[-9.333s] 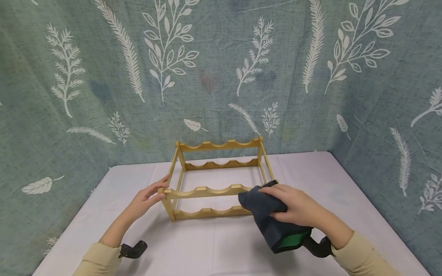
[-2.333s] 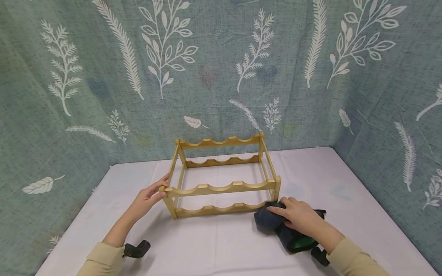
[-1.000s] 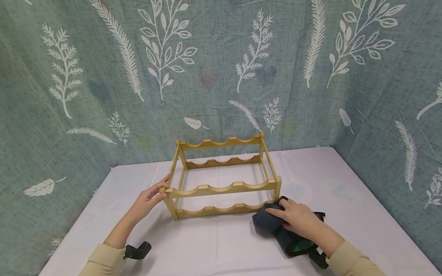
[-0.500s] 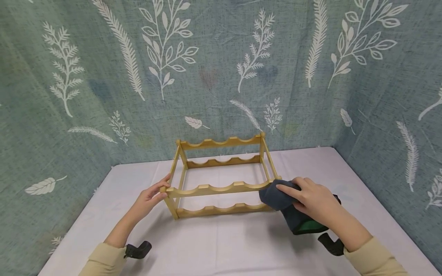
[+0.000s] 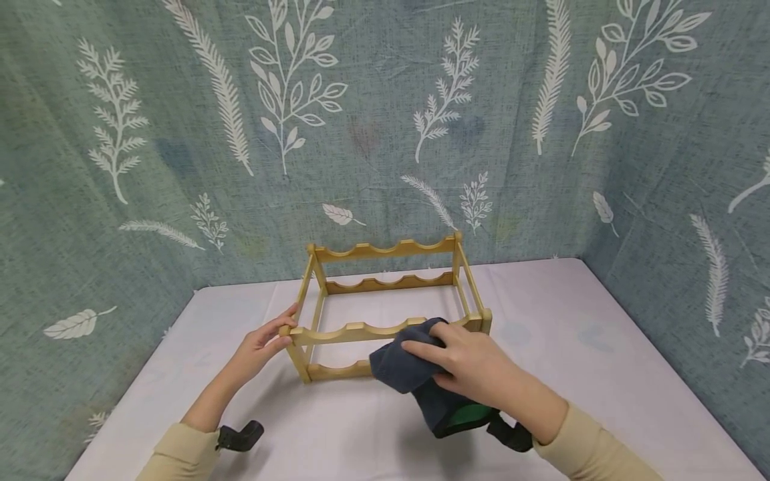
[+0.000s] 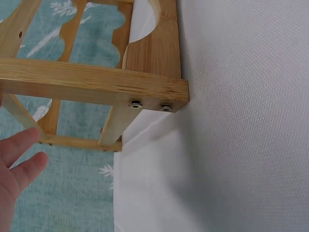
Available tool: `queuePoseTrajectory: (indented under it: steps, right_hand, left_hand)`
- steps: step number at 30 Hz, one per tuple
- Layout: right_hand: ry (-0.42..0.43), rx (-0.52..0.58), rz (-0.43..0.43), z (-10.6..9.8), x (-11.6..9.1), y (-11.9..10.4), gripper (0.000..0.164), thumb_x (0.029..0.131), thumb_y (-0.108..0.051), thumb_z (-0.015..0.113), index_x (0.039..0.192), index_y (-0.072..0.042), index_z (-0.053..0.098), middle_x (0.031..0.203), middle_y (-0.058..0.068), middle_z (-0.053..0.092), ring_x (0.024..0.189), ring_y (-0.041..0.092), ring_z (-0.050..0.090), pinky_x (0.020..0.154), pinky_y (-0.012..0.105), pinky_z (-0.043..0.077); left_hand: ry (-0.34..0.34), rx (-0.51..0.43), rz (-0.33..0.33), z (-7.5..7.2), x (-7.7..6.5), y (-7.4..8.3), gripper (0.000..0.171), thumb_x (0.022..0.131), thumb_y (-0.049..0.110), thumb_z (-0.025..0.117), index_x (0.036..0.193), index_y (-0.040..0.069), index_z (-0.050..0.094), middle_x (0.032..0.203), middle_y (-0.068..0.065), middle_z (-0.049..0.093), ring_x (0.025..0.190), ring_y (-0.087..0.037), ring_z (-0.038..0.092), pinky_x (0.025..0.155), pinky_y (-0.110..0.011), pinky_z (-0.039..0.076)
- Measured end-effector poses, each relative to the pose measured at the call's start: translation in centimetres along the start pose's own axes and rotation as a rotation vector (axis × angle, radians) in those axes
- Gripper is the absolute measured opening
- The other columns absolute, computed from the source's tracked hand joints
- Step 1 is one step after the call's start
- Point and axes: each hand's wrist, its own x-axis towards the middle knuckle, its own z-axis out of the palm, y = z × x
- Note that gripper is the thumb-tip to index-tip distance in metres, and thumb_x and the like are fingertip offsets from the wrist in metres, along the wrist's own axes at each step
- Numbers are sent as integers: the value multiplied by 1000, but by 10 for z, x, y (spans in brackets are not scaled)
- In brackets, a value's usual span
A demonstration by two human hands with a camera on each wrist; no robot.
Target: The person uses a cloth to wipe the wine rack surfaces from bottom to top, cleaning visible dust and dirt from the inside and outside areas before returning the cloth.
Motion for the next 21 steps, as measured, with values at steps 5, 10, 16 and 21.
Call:
queuePoseTrajectory:
  steps: [5,10,16,21]
  right_hand:
    - [-14,23,-47,25,37,-23,64,67,-28,68,124,-27,38,90,1,45,63,7,39,46,17,36]
    - [-83,21,-16,44,64,-40,57,74,-32,60,125,-28,36,90,1,43,63,8,37,47,18,35]
    - [-72,-32,25,61,90,-54,55,75,-33,58,125,-26,36,93,5,45,70,12,46,49,20,41]
    - [-26,-91,0,76,107,-65,53,75,-32,58,123,-24,39,89,6,47,68,14,47,44,19,40]
  left_hand:
    - [2,-10,-10,0,-1,9,18,83,16,50,101,19,51,134,-4,27,121,-24,26,90,-52,26]
    - [20,-17,-25,1,-1,26,18,82,14,51,100,15,52,133,-10,28,120,-28,27,90,-53,25]
    - [22,0,-43,1,-2,31,18,82,13,51,100,14,52,132,-10,29,119,-28,28,90,-53,25]
    - [15,-6,-33,1,-2,30,19,83,13,50,101,12,51,132,-12,28,118,-30,29,89,-54,25]
